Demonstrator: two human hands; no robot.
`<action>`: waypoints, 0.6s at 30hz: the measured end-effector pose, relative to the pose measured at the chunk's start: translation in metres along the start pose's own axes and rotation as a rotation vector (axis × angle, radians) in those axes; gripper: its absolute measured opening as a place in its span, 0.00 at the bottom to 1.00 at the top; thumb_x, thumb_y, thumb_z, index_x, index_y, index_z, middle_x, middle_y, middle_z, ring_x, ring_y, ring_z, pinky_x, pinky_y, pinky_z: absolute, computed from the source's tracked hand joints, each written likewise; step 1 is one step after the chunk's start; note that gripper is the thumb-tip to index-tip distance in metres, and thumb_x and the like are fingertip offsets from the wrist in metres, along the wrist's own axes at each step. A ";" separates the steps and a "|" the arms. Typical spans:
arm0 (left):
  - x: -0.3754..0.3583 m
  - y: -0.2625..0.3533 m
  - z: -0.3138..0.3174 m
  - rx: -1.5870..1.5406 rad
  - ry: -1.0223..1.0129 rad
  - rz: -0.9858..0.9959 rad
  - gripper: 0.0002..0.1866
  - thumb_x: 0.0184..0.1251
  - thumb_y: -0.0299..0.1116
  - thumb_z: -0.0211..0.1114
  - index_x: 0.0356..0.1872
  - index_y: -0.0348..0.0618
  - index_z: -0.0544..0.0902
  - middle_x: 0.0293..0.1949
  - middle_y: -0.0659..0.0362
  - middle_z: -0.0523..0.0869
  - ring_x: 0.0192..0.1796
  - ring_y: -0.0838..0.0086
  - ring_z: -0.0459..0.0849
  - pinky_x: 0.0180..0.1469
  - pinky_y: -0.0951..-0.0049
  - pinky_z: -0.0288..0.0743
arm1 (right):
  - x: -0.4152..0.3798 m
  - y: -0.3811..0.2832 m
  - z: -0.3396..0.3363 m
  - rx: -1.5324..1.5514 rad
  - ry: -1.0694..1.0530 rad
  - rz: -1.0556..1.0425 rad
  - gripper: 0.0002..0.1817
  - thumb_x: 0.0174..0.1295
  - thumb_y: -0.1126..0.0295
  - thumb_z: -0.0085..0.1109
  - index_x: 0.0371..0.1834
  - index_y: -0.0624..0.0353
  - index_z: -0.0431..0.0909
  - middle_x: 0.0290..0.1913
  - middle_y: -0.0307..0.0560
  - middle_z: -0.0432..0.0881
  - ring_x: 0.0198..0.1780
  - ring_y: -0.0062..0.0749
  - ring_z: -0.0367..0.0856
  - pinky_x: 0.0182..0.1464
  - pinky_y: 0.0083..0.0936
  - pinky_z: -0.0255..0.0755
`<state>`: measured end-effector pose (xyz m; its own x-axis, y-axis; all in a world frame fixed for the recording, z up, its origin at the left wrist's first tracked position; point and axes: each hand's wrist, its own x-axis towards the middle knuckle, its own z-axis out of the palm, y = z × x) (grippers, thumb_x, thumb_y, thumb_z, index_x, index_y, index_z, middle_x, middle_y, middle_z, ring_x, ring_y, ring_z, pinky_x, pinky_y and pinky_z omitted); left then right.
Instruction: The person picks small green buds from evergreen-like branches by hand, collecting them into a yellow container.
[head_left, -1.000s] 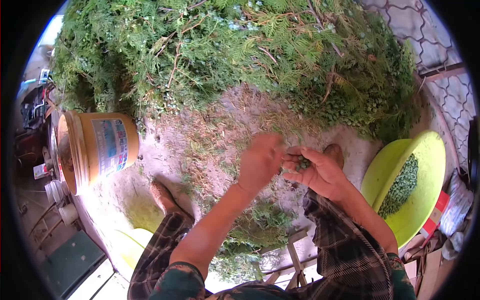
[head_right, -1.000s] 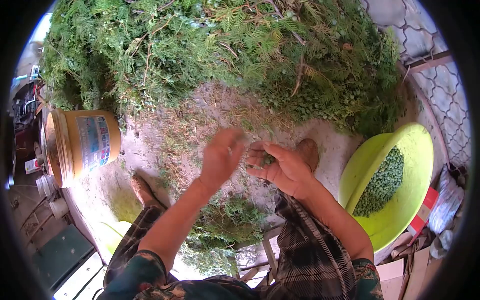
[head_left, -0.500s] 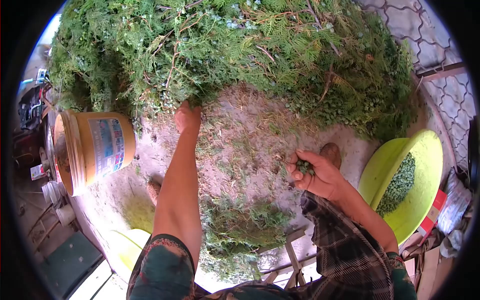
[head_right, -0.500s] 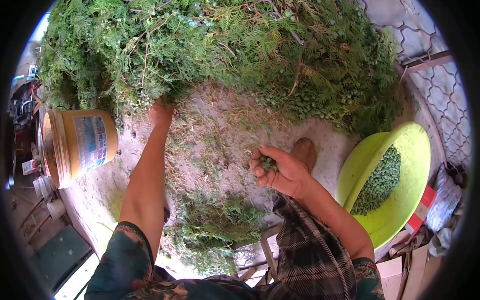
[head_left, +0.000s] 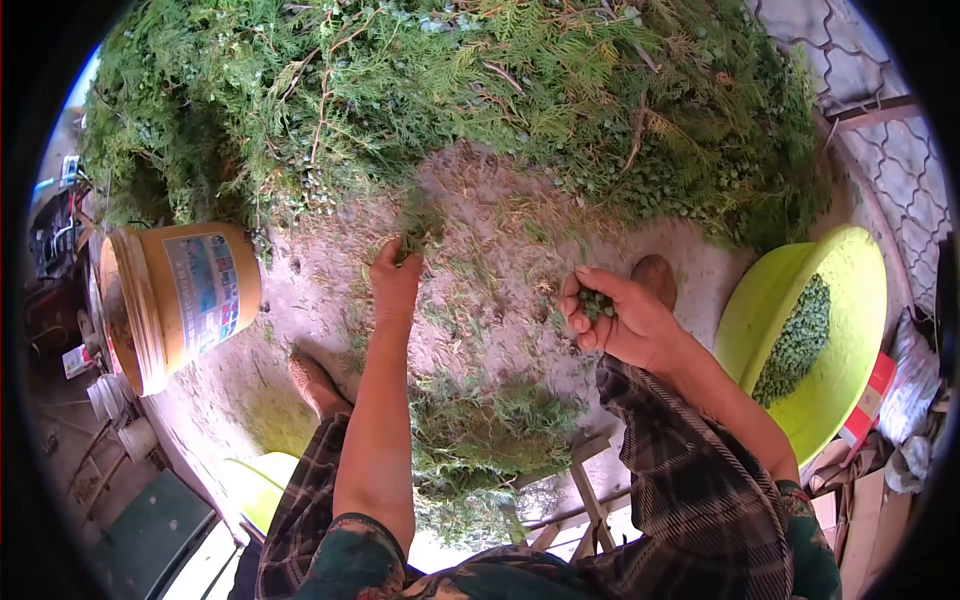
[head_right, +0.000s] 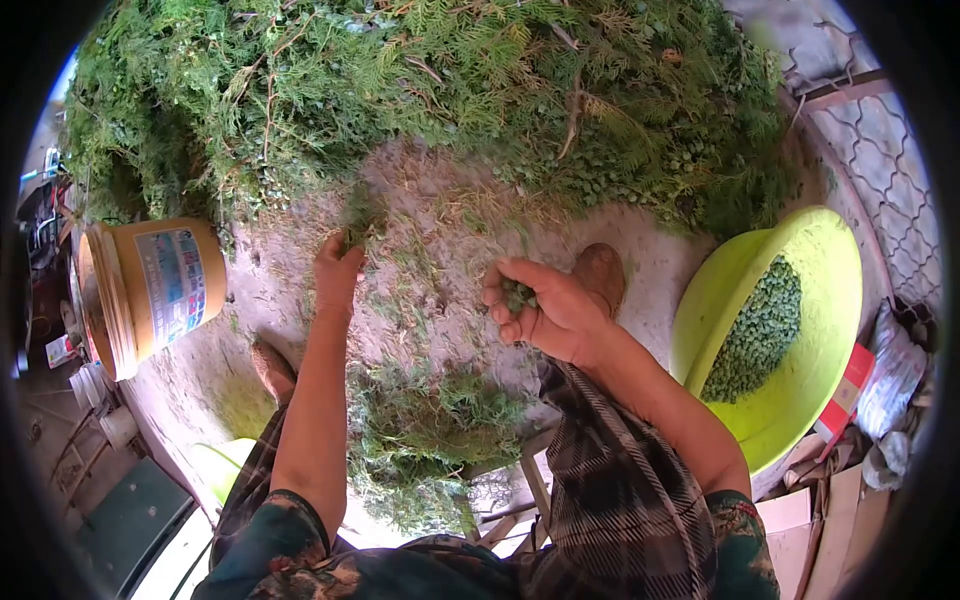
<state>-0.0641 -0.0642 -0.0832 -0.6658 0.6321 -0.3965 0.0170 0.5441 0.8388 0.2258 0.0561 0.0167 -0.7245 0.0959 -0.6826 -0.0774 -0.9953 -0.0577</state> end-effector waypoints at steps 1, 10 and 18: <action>-0.003 0.000 0.000 0.002 -0.004 -0.003 0.14 0.53 0.26 0.61 0.43 0.35 0.79 0.34 0.54 0.83 0.33 0.68 0.82 0.34 0.70 0.75 | 0.000 -0.001 0.000 0.004 0.003 0.000 0.13 0.68 0.60 0.48 0.35 0.59 0.73 0.31 0.41 0.75 0.28 0.25 0.72 0.27 0.25 0.69; -0.016 0.042 0.017 0.814 0.373 0.217 0.19 0.48 0.29 0.63 0.45 0.43 0.82 0.44 0.46 0.80 0.43 0.52 0.80 0.47 0.58 0.74 | 0.001 -0.002 -0.004 -0.026 -0.034 0.003 0.13 0.68 0.60 0.48 0.34 0.58 0.72 0.30 0.41 0.74 0.26 0.25 0.71 0.25 0.24 0.67; 0.011 0.024 0.014 0.878 0.236 0.425 0.09 0.48 0.30 0.66 0.33 0.42 0.82 0.40 0.51 0.81 0.44 0.59 0.79 0.48 0.60 0.70 | -0.010 -0.008 0.005 -0.142 -0.119 0.039 0.18 0.69 0.53 0.47 0.33 0.57 0.70 0.25 0.37 0.69 0.19 0.18 0.66 0.17 0.19 0.60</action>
<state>-0.0608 -0.0362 -0.0724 -0.6058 0.7948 0.0359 0.7687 0.5731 0.2840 0.2305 0.0632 0.0281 -0.8014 0.0495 -0.5961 0.0440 -0.9890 -0.1412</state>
